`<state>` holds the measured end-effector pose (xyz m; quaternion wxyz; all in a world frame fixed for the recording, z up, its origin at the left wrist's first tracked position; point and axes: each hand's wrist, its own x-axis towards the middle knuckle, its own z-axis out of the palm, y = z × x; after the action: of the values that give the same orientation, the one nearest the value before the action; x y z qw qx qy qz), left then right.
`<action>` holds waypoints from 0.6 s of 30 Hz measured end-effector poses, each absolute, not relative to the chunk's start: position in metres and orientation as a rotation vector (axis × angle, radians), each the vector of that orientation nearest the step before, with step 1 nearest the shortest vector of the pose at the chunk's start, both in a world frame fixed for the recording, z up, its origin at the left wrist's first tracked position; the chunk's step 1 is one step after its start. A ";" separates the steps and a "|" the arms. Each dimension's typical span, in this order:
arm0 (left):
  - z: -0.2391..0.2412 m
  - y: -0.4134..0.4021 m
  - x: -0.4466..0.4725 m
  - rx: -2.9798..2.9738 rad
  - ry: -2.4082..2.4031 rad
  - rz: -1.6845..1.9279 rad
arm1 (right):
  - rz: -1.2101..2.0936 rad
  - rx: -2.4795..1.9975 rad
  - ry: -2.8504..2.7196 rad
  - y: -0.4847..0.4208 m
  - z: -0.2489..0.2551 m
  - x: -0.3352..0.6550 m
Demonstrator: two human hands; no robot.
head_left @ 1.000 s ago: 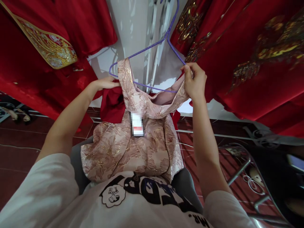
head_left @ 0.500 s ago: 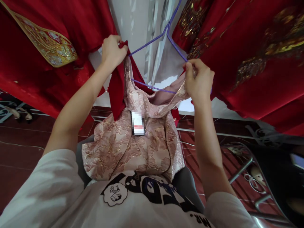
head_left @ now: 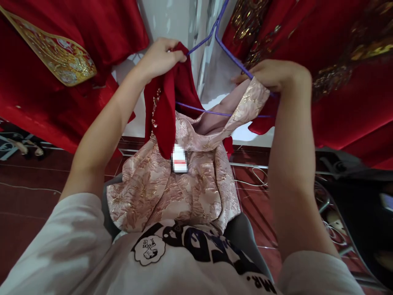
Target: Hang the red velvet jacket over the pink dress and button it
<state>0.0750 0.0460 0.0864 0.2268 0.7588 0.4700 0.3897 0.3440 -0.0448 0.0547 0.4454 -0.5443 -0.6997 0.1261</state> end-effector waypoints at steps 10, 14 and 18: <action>0.062 0.066 0.059 2.388 1.243 1.045 | 1.558 -1.693 -1.710 0.018 0.031 0.312; 0.034 0.089 0.058 2.483 1.275 1.289 | 1.685 -1.612 -1.717 0.037 0.026 0.308; 0.008 0.107 0.060 2.417 1.057 1.618 | 1.719 -1.582 -1.759 0.043 0.020 0.315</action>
<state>0.0603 0.1074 0.0082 0.0233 0.7809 0.3415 0.5226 0.3155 0.0432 0.0203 0.1086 -0.5378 -0.5980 0.5843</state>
